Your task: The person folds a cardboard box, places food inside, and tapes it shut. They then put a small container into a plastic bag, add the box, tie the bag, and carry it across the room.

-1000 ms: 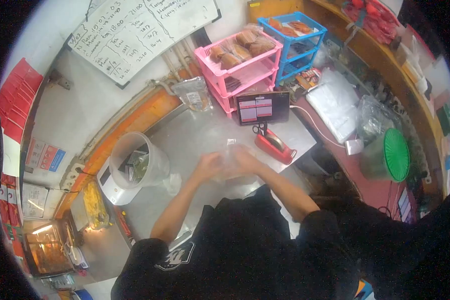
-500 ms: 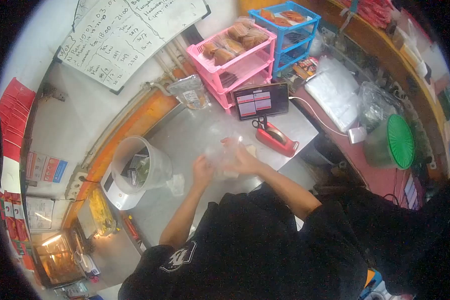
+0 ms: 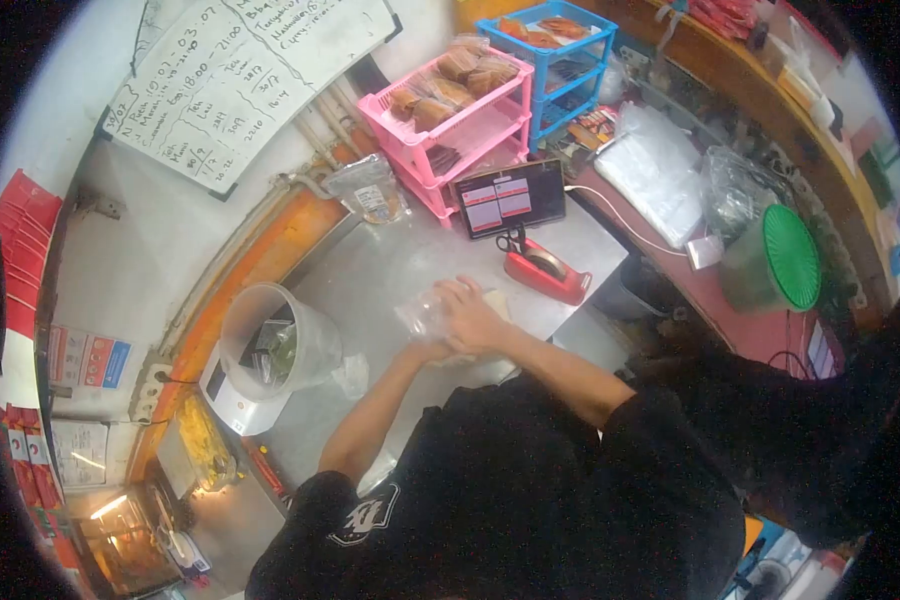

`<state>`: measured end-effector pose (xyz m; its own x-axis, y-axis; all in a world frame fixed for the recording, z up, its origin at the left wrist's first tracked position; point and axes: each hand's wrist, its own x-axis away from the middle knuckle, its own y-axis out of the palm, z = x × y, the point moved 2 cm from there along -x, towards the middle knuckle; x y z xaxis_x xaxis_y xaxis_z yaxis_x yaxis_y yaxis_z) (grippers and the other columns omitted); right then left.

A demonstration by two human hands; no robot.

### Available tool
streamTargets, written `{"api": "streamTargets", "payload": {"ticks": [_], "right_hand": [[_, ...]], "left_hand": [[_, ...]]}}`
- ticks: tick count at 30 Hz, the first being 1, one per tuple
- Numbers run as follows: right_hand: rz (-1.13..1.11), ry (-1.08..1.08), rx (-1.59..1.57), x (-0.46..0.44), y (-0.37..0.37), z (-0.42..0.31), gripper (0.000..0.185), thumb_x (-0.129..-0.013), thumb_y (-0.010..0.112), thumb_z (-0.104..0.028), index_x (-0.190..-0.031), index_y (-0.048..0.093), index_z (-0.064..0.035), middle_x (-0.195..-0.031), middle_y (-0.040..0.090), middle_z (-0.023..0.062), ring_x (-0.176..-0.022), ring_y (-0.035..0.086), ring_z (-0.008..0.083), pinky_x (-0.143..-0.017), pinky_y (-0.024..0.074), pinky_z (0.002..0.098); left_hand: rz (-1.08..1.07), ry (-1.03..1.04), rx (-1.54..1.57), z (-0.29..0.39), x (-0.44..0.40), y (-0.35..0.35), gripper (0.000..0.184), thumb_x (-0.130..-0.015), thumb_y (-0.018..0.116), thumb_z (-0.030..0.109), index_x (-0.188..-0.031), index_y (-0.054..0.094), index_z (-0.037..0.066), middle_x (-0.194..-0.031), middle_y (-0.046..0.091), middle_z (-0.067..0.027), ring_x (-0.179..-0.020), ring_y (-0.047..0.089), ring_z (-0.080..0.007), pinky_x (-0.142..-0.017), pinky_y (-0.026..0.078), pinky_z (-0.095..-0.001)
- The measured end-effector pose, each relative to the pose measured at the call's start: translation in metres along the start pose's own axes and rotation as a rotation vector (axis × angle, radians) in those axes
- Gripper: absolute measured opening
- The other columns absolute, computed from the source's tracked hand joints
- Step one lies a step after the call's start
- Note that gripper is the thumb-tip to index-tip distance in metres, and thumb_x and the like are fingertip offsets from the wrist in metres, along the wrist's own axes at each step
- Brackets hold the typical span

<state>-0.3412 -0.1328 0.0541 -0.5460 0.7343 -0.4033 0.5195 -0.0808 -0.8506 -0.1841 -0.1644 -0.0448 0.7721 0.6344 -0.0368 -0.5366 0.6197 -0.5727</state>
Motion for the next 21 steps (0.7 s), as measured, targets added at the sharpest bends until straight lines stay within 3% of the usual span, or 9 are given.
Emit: {"api": "streamTargets", "payload": {"ticks": [3, 6, 8, 12, 14, 15, 17, 19, 21], "right_hand": [[-0.122, -0.087, 0.027, -0.004, -0.023, 0.005, 0.061, -0.079, 0.068, -0.040, -0.129, 0.059, -0.0063, -0.144, 0.040, 0.0236, -0.136, 0.035, 0.0439, -0.111, 0.0245, 0.0598], [0.041, 0.026, -0.225, 0.018, -0.045, 0.018, 0.084, -0.071, 0.077, -0.051, -0.134, 0.053, -0.0007, -0.146, 0.040, 0.0238, -0.139, 0.033, 0.0460, -0.111, 0.0252, 0.0632], [-0.041, 0.124, -0.132, 0.054, -0.040, 0.041, 0.098, -0.064, 0.082, -0.055, -0.140, 0.048, -0.0013, -0.145, 0.041, 0.0245, -0.138, 0.036, 0.0449, -0.110, 0.0292, 0.0608], [-0.169, 0.246, -0.357, 0.078, 0.012, 0.061, 0.123, -0.053, 0.089, -0.054, -0.147, 0.031, 0.0000, -0.144, 0.038, 0.0285, -0.133, 0.040, 0.0457, -0.111, 0.0318, 0.0532], [-0.233, 0.313, -0.328, 0.070, 0.007, 0.055, 0.121, -0.053, 0.090, -0.050, -0.146, 0.032, 0.0021, -0.141, 0.041, 0.0282, -0.130, 0.042, 0.0458, -0.111, 0.0337, 0.0505], [-0.263, 0.347, -0.316, 0.064, 0.004, 0.048, 0.120, -0.053, 0.090, -0.048, -0.146, 0.032, 0.0031, -0.140, 0.043, 0.0281, -0.128, 0.044, 0.0458, -0.111, 0.0346, 0.0491], [-0.041, 0.546, -0.258, 0.063, 0.010, 0.016, 0.116, -0.055, 0.090, -0.044, -0.145, 0.033, 0.0039, -0.139, 0.044, 0.0269, -0.129, 0.044, 0.0435, -0.109, 0.0357, 0.0508], [0.125, 0.690, -0.158, 0.062, 0.014, -0.037, 0.103, -0.065, 0.087, -0.035, -0.144, 0.035, 0.0058, -0.134, 0.047, 0.0287, -0.125, 0.049, 0.0405, -0.108, 0.0382, 0.0491], [-0.023, 0.724, -0.589, 0.101, 0.090, -0.032, 0.081, -0.076, 0.077, -0.037, -0.141, 0.044, -0.0009, -0.130, 0.052, 0.0284, -0.120, 0.052, 0.0418, -0.106, 0.0393, 0.0472]], "left_hand": [[-0.103, -0.267, 0.228, -0.013, -0.005, 0.007, 0.060, -0.090, 0.071, 0.035, -0.140, 0.052, 0.008, -0.146, 0.049, -0.0153, -0.135, 0.045, -0.0326, -0.115, 0.033, -0.0431], [0.078, -0.336, 0.287, 0.039, 0.009, -0.007, 0.048, -0.096, 0.063, 0.035, -0.136, 0.058, 0.008, -0.143, 0.053, -0.0147, -0.134, 0.046, -0.0324, -0.114, 0.034, -0.0434], [0.196, -0.356, 0.307, 0.055, 0.006, -0.008, 0.044, -0.098, 0.061, 0.034, -0.133, 0.060, 0.007, -0.143, 0.053, -0.0149, -0.136, 0.044, -0.0318, -0.115, 0.032, -0.0445], [0.405, -0.256, -0.011, 0.014, 0.003, 0.020, 0.038, -0.096, 0.062, 0.030, -0.128, 0.063, 0.009, -0.137, 0.056, -0.0164, -0.134, 0.039, -0.0359, -0.117, 0.020, -0.0501], [0.586, -0.172, -0.261, -0.030, 0.006, 0.035, 0.036, -0.091, 0.067, 0.028, -0.121, 0.068, 0.010, -0.133, 0.056, -0.0148, -0.133, 0.038, -0.0371, -0.117, 0.015, -0.0533], [0.667, -0.256, -0.306, -0.009, 0.007, 0.023, 0.035, -0.086, 0.069, 0.027, -0.117, 0.069, 0.011, -0.132, 0.055, -0.0136, -0.132, 0.038, -0.0369, -0.116, 0.015, -0.0540], [0.833, -0.425, -0.398, 0.070, 0.002, -0.012, 0.034, -0.077, 0.073, 0.024, -0.109, 0.072, 0.011, -0.129, 0.054, -0.0111, -0.129, 0.039, -0.0366, -0.114, 0.017, -0.0552], [0.969, -0.632, -0.417, 0.081, -0.006, 0.000, 0.034, -0.070, 0.073, 0.021, -0.103, 0.073, 0.011, -0.130, 0.051, -0.0102, -0.130, 0.038, -0.0352, -0.112, 0.019, -0.0548], [1.069, -0.720, -0.431, 0.084, -0.005, -0.005, 0.035, -0.068, 0.073, 0.019, -0.102, 0.073, 0.011, -0.130, 0.050, -0.0109, -0.130, 0.038, -0.0349, -0.112, 0.020, -0.0545]]}}
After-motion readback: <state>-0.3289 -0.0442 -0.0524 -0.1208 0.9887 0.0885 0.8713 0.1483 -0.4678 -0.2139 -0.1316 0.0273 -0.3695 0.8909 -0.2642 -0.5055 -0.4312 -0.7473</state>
